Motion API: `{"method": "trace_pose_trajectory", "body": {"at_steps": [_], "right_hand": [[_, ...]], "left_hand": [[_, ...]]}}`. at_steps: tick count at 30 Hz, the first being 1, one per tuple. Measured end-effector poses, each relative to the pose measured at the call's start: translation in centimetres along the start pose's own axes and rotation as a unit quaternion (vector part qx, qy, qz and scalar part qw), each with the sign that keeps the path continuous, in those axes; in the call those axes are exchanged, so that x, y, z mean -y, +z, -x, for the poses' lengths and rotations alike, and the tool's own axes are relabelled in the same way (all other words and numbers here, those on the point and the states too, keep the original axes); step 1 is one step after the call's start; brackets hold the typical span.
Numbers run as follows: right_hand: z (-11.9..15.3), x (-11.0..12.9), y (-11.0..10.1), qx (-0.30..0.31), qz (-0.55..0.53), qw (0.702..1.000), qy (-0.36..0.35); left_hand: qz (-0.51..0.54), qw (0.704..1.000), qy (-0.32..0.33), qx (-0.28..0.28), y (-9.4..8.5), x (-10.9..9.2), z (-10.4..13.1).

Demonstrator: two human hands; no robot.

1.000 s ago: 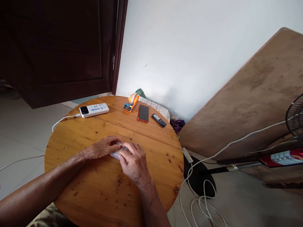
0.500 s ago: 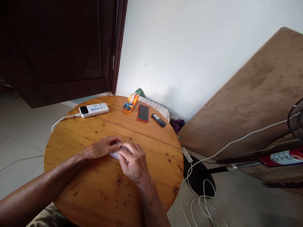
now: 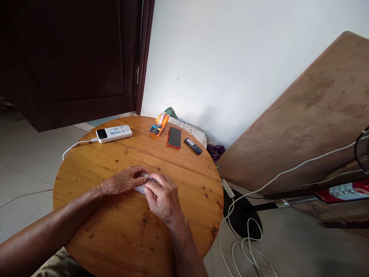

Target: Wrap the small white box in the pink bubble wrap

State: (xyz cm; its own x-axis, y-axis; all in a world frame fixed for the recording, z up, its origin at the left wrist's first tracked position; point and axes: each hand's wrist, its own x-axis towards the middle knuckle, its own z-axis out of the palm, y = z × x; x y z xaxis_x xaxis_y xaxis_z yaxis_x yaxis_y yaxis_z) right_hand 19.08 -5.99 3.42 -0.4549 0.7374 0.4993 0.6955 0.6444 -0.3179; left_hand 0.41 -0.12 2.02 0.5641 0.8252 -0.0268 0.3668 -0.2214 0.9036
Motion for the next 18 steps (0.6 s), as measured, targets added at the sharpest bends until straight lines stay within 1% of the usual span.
{"method": "trace_pose_trajectory", "body": {"at_steps": [9,18], "right_hand": [[0.02,-0.1,0.0,0.0,-0.013,1.0,0.006],[0.11,-0.11,-0.2,0.011,-0.028,1.0,0.005]], "left_hand": [[-0.021,1.0,-0.013,-0.003,-0.06,-0.17,0.24],[-0.008,1.0,-0.01,0.001,-0.1,-0.25,0.4]]}}
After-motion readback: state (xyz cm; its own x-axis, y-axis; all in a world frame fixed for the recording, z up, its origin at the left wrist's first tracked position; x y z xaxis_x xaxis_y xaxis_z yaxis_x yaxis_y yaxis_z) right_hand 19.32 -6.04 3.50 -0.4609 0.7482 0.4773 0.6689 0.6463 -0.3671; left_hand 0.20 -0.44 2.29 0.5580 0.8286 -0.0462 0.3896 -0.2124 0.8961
